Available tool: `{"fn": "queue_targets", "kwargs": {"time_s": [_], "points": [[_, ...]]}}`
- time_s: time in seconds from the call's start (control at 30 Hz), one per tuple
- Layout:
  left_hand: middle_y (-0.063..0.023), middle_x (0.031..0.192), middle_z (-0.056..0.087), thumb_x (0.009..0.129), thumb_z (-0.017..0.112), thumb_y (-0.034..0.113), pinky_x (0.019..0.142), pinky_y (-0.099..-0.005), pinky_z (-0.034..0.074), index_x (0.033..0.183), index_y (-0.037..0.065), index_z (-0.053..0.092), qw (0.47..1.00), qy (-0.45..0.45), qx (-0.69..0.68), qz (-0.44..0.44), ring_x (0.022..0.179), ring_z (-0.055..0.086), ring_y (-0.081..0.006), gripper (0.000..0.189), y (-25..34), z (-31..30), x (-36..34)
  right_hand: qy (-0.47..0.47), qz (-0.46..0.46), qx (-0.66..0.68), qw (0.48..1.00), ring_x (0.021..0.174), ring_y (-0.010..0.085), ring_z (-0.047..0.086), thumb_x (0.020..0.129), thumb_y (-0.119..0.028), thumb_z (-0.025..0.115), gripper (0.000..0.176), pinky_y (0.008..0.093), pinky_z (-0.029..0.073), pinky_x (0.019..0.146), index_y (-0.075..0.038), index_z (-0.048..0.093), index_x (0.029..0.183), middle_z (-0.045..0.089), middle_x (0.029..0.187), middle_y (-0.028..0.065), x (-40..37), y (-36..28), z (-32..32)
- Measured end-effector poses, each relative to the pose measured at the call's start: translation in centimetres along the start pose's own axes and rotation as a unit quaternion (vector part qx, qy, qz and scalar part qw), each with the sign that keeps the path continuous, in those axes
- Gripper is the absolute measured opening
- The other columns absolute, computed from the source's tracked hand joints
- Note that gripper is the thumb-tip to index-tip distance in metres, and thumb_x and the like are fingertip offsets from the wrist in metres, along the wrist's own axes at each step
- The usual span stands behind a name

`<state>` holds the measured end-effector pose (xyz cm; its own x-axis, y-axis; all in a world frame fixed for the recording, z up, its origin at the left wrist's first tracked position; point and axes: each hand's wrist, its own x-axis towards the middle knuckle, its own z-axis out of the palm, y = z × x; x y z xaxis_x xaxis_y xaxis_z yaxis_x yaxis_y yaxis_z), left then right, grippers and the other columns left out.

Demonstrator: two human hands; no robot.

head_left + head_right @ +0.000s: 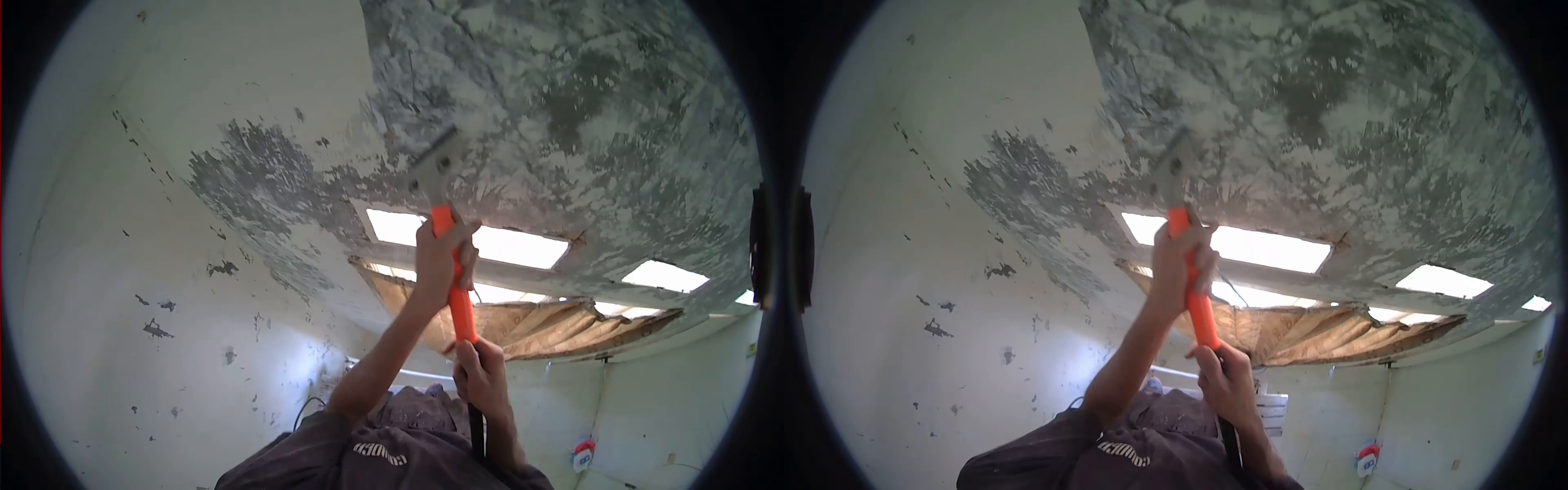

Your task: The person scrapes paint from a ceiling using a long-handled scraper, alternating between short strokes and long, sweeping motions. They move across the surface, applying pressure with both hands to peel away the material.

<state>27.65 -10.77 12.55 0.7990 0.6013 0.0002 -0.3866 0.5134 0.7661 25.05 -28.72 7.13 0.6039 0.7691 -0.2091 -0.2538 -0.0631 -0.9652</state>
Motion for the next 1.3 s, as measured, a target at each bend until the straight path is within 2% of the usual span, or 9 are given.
{"fn": "queue_targets", "kwargs": {"time_s": [0.17, 0.3, 0.33, 0.43, 0.47, 0.57, 1.13, 1.23, 1.3], "points": [[-0.0022, 0.049, 0.042, 0.087, 0.061, 0.005, 0.025, -0.0280, 0.032, 0.078, 0.008, 0.042, 1.000, 0.011, -0.013, -0.013, 0.027, 0.038, -0.0143, 0.021, 0.0, -0.7, 0.4, -0.019, -0.024, -0.015, 0.999, 0.037, 0.0017, 0.037, 0.103, -0.027, 0.048, 0.032, 0.0205, 0.025, 0.034, 0.002, 0.060, 0.095, 0.043, 0.050, -0.0048, 0.9, -0.4, 0.5], [-0.0028, 0.049, 0.043, 0.087, 0.062, 0.006, 0.024, -0.0287, 0.034, 0.078, 0.008, 0.042, 1.000, 0.009, 0.005, -0.017, 0.027, 0.038, -0.0149, 0.023, -0.4, 0.0, -0.2, -0.005, 0.007, 0.013, 1.000, 0.048, 0.0009, 0.042, 0.101, -0.022, 0.051, 0.028, 0.0213, 0.030, 0.044, 0.002, 0.064, 0.093, 0.045, 0.055, -0.0057, 0.1, 0.3, -0.2], [-0.0025, 0.049, 0.042, 0.086, 0.063, 0.006, 0.024, -0.0276, 0.033, 0.079, 0.008, 0.042, 0.999, -0.018, 0.037, -0.014, 0.027, 0.038, -0.0144, 0.022, 0.1, 0.4, -0.4, -0.016, -0.031, 0.021, 0.999, 0.037, 0.0017, 0.035, 0.104, -0.028, 0.048, 0.034, 0.0205, 0.025, 0.034, 0.002, 0.060, 0.096, 0.042, 0.051, -0.0053, 0.3, 0.8, 0.0], [-0.0024, 0.049, 0.043, 0.087, 0.063, 0.007, 0.024, -0.0275, 0.033, 0.081, 0.007, 0.043, 0.999, 0.021, 0.022, 0.031, 0.027, 0.038, -0.0143, 0.021, 2.7, 0.4, 0.7, -0.040, -0.050, 0.003, 0.998, 0.036, 0.0018, 0.035, 0.104, -0.029, 0.046, 0.035, 0.0201, 0.025, 0.034, 0.003, 0.060, 0.095, 0.042, 0.051, -0.0049, 2.2, -0.9, 1.4], [-0.0028, 0.048, 0.043, 0.087, 0.063, 0.008, 0.025, -0.0275, 0.034, 0.083, 0.006, 0.044, 0.999, -0.031, 0.005, 0.039, 0.027, 0.039, -0.0148, 0.020, 3.1, -0.4, 1.2, -0.062, -0.067, 0.015, 0.996, 0.036, 0.0021, 0.035, 0.104, -0.029, 0.045, 0.036, 0.0201, 0.025, 0.033, 0.003, 0.059, 0.094, 0.044, 0.052, -0.0042, 2.7, -1.5, 1.7], [-0.0032, 0.049, 0.044, 0.088, 0.063, 0.008, 0.026, -0.0276, 0.034, 0.081, 0.007, 0.043, 0.999, 0.009, 0.028, 0.018, 0.028, 0.041, -0.0156, 0.021, 0.7, -0.9, 0.7, -0.023, 0.008, 0.017, 1.000, 0.043, 0.0013, 0.039, 0.102, -0.021, 0.048, 0.029, 0.0216, 0.028, 0.040, 0.002, 0.064, 0.093, 0.043, 0.052, -0.0060, 1.3, -0.5, 0.5], [-0.0015, 0.049, 0.041, 0.087, 0.060, 0.003, 0.025, -0.0281, 0.028, 0.077, 0.008, 0.043, 0.999, 0.016, -0.011, 0.032, 0.027, 0.039, -0.0149, 0.020, 2.4, -3.7, 1.0, -0.039, 0.010, 0.011, 0.999, 0.049, 0.0015, 0.041, 0.100, -0.020, 0.051, 0.027, 0.0213, 0.029, 0.044, 0.002, 0.065, 0.093, 0.044, 0.056, -0.0053, 3.0, 0.6, 3.0], [-0.0021, 0.048, 0.040, 0.087, 0.059, 0.003, 0.025, -0.0280, 0.029, 0.079, 0.009, 0.044, 1.000, 0.002, 0.010, 0.011, 0.027, 0.039, -0.0152, 0.018, 1.8, -3.5, 0.5, -0.037, -0.003, -0.037, 0.999, 0.037, 0.0025, 0.036, 0.104, -0.032, 0.047, 0.038, 0.0208, 0.026, 0.033, 0.003, 0.059, 0.094, 0.043, 0.051, -0.0044, 3.1, 0.2, 2.9], [-0.0018, 0.048, 0.039, 0.087, 0.059, 0.004, 0.025, -0.0280, 0.030, 0.080, 0.008, 0.044, 0.999, -0.004, -0.035, 0.025, 0.027, 0.039, -0.0151, 0.017, 3.0, -4.5, 1.2, -0.035, 0.009, -0.058, 0.998, 0.048, 0.0018, 0.040, 0.100, -0.022, 0.050, 0.029, 0.0218, 0.029, 0.044, 0.001, 0.064, 0.091, 0.046, 0.058, -0.0044, 3.5, -0.8, 3.8]]}}
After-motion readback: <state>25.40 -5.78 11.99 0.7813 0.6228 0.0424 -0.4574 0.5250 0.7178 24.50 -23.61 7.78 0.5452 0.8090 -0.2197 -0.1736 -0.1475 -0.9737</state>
